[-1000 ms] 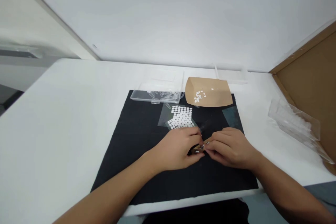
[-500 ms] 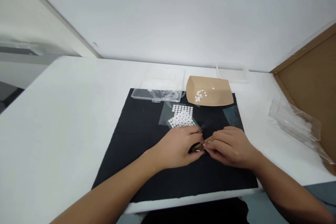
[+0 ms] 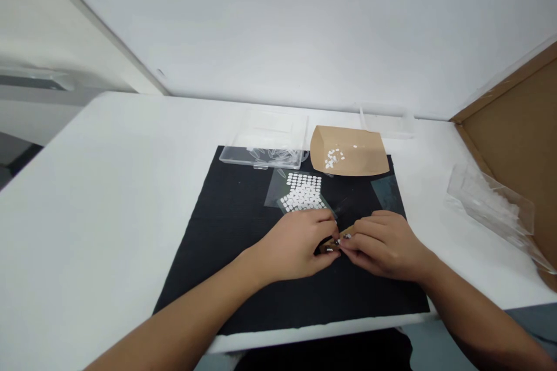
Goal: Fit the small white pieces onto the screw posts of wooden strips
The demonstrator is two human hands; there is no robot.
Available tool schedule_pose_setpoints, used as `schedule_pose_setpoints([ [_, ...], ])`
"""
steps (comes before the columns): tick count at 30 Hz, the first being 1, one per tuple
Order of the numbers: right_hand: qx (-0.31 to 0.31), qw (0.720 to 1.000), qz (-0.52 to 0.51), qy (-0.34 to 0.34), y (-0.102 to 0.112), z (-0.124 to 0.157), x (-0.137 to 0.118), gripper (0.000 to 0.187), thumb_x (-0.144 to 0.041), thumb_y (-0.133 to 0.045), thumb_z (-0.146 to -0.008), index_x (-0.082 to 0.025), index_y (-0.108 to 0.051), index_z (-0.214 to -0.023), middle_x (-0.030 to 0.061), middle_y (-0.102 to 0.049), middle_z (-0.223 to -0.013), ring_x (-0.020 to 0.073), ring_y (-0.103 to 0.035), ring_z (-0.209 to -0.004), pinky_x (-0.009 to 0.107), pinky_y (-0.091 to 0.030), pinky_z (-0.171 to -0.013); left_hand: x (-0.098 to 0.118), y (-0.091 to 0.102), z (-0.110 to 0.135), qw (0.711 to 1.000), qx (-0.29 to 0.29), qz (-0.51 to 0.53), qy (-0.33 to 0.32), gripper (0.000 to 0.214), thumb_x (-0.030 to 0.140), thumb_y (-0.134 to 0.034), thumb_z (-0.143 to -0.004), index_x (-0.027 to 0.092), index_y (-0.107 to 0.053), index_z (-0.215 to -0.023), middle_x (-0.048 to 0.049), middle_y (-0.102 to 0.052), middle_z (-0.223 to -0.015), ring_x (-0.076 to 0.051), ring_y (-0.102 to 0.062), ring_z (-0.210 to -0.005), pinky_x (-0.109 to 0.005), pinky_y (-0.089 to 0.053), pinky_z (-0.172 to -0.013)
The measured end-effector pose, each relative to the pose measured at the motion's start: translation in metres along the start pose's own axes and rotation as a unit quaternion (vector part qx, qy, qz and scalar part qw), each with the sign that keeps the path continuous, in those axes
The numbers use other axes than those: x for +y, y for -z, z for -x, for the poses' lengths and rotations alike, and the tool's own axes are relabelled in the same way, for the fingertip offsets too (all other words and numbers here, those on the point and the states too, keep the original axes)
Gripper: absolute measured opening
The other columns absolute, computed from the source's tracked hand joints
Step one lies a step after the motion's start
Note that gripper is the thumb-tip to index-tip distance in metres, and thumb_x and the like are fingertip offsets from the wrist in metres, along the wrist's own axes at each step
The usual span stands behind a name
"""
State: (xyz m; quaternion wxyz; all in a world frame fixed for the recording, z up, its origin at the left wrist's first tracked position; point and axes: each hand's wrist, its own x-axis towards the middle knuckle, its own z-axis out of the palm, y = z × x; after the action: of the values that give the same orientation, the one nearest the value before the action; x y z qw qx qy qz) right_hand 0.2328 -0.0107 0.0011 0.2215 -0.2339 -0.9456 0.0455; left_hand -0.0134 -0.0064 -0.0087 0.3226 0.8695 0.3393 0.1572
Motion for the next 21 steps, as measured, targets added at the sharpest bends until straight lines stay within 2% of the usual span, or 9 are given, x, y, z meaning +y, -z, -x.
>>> schedule_pose_setpoints([
  [9,0.0,1.0,0.002,-0.006,0.0018,-0.0012,-0.0005,0.009,-0.022,-0.066,-0.104,-0.02,-0.069,-0.096,-0.0001,-0.075,-0.083,0.014,-0.067,-0.069,0.032,-0.038,-0.063,0.0004,-0.0005,0.0,1.0,0.011,0.002,-0.003,0.006,0.02,-0.067,-0.093,0.019,-0.073,-0.093,-0.0042,-0.068,-0.092,-0.02,-0.067,-0.081,-0.03,-0.051,-0.072],
  [15,-0.005,1.0,0.003,0.006,0.0045,-0.0042,-0.001,0.013,-0.023,-0.065,-0.106,-0.02,-0.069,-0.093,0.0002,-0.074,-0.081,0.0141,-0.066,-0.069,0.032,-0.041,-0.065,0.001,-0.0045,0.0005,0.999,0.026,-0.02,-0.012,0.006,0.019,-0.068,-0.092,0.02,-0.073,-0.09,-0.0029,-0.067,-0.092,-0.016,-0.063,-0.075,-0.027,-0.047,-0.066],
  [21,-0.01,1.0,0.003,0.011,0.0043,-0.0042,-0.0001,0.015,-0.022,-0.065,-0.107,-0.02,-0.069,-0.093,-0.0002,-0.073,-0.079,0.0135,-0.065,-0.069,0.031,-0.04,-0.066,-0.0008,-0.0068,0.001,0.999,0.024,-0.019,-0.016,0.01,0.019,-0.067,-0.096,0.019,-0.074,-0.091,-0.003,-0.068,-0.093,-0.017,-0.066,-0.08,-0.027,-0.047,-0.067],
])
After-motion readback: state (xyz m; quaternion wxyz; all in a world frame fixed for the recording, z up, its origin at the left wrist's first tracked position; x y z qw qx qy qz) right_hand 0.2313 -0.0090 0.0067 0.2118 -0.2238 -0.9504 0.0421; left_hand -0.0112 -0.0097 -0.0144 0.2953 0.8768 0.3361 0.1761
